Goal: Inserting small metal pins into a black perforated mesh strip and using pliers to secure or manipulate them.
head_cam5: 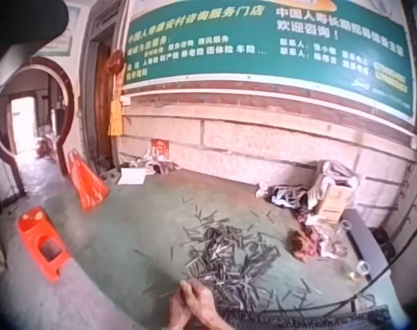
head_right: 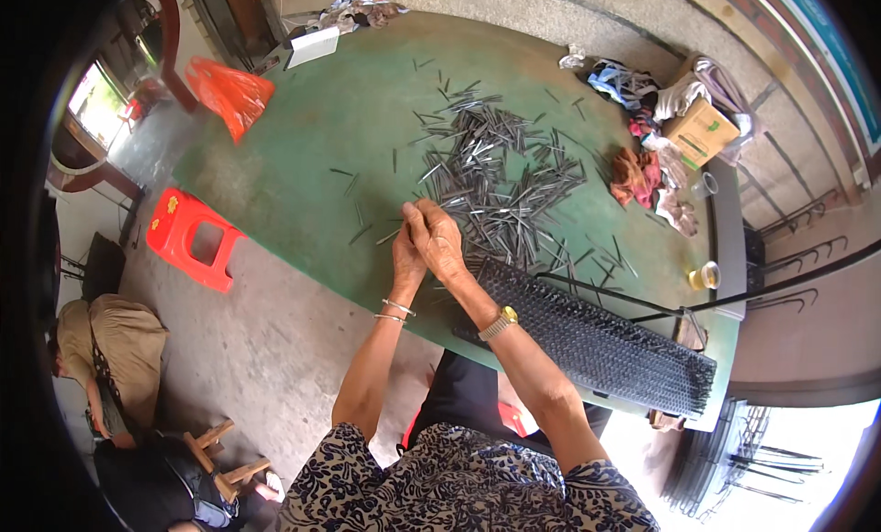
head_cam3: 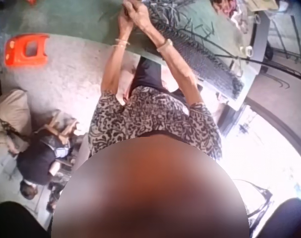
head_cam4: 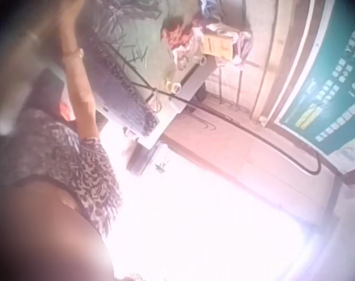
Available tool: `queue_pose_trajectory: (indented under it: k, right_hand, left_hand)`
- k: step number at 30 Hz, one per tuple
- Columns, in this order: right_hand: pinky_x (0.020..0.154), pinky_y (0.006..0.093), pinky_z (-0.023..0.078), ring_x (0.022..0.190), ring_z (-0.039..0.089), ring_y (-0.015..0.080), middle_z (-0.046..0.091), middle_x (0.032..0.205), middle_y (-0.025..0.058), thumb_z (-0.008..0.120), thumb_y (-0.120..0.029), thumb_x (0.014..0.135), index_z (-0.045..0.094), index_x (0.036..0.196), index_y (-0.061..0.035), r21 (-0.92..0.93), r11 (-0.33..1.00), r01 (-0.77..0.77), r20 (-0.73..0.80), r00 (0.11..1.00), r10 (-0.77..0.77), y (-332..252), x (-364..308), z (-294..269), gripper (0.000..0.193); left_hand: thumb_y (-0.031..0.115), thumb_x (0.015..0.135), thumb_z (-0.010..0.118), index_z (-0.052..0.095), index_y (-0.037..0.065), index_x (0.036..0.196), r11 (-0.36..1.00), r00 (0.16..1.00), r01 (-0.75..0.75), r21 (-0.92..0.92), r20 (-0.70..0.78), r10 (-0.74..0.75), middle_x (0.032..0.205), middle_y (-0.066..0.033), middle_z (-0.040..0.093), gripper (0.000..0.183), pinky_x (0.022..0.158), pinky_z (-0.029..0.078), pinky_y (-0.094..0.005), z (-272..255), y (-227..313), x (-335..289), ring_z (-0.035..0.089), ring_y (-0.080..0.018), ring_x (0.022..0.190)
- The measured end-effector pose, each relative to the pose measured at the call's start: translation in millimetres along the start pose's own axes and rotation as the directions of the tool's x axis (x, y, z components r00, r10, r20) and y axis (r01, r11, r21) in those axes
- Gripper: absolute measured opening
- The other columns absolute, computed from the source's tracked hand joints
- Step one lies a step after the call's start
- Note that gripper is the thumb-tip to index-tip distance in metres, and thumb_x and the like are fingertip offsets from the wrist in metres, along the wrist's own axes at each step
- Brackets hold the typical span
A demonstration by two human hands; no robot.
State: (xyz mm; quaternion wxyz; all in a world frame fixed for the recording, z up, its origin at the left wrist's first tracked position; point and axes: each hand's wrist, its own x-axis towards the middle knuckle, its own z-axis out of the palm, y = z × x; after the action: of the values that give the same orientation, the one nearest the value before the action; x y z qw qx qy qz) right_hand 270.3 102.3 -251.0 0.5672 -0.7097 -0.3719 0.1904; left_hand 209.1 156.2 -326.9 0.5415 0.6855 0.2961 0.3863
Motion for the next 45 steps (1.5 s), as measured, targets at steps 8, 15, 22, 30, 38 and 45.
queue_pose_trajectory:
  k: [8, 15, 22, 30, 38, 45]
  right_hand:
    - [0.066, 0.0291, 0.045, 0.069, 0.053, 0.0166, 0.058, 0.077, 0.0115, 0.052, -0.026, 0.097, 0.063, 0.102, 0.0031, 0.125, 0.992, 0.031, 0.004, 0.999, -0.032, 2.9, -18.6, 4.7, 0.032]
    - [0.101, 0.0328, 0.039, 0.116, 0.053, 0.0278, 0.057, 0.123, 0.018, 0.044, -0.025, 0.101, 0.057, 0.122, 0.0014, 0.043, 0.991, 0.123, -0.107, 0.987, -0.118, 6.7, -37.2, 7.7, 0.036]
    - [0.102, 0.0306, 0.037, 0.12, 0.05, 0.0248, 0.056, 0.125, 0.0157, 0.042, -0.028, 0.102, 0.053, 0.125, 0.0034, 0.108, 0.993, 0.04, -0.072, 0.997, -0.032, 11.9, -42.1, 7.2, 0.04]
    - [0.102, 0.0295, 0.036, 0.12, 0.051, 0.0242, 0.056, 0.126, 0.0161, 0.044, -0.029, 0.102, 0.052, 0.126, 0.0045, 0.15, 0.984, 0.097, -0.13, 0.988, -0.077, 16.5, -42.8, 0.8, 0.042]
    - [0.112, 0.0358, 0.027, 0.135, 0.035, 0.0287, 0.036, 0.145, 0.0219, 0.034, -0.054, 0.098, 0.03, 0.144, 0.0026, 0.519, 0.843, -0.142, 0.041, 0.989, 0.141, 14.7, -47.2, -10.3, 0.073]
    - [0.111, 0.0437, 0.03, 0.138, 0.028, 0.0339, 0.029, 0.148, 0.0228, 0.036, -0.061, 0.094, 0.021, 0.145, 0.0057, 0.623, 0.765, -0.163, 0.106, 0.987, 0.123, -11.7, -50.4, -33.8, 0.085]
  left_hand:
    - [0.022, 0.087, 0.065, 0.052, 0.0, 0.111, 0.997, 0.996, 0.073, 0.015, 0.052, -0.074, 0.088, -0.0129, 0.066, 0.035, 0.074, 0.05, -0.0312, -8.9, -5.5, -5.5, 0.064, -0.0174, 0.085]
    - [0.019, 0.088, 0.063, 0.053, 0.0, 0.105, 0.992, 0.995, -0.097, -0.077, 0.031, 0.099, 0.083, -0.0111, 0.063, 0.027, 0.073, 0.049, -0.0307, -2.9, -8.8, -14.1, 0.059, -0.0145, 0.079]
    - [0.014, 0.086, 0.066, 0.053, 0.002, 0.1, 0.984, 0.997, -0.001, -0.177, 0.081, 0.016, 0.084, -0.0051, 0.06, 0.022, 0.074, 0.047, -0.0271, -3.3, -6.3, -25.6, 0.054, -0.0098, 0.08]
    - [0.011, 0.085, 0.067, 0.054, 0.003, 0.101, 0.985, 0.993, -0.049, -0.165, 0.101, 0.067, 0.085, -0.0039, 0.06, 0.022, 0.074, 0.047, -0.0262, -4.1, 6.4, -32.8, 0.055, -0.0109, 0.08]
    - [0.003, 0.081, 0.068, 0.055, 0.003, 0.1, 0.999, 0.993, -0.004, -0.053, 0.12, 0.01, 0.086, -0.0031, 0.06, 0.023, 0.074, 0.048, -0.0266, -9.0, -3.5, -34.8, 0.056, -0.0115, 0.081]
    - [0.008, 0.079, 0.068, 0.06, 0.0, 0.092, 0.939, 0.997, 0.072, -0.336, 0.04, -0.062, 0.077, -0.0036, 0.061, 0.018, 0.06, 0.048, -0.0292, -16.8, 19.7, -16.0, 0.059, -0.0132, 0.068]
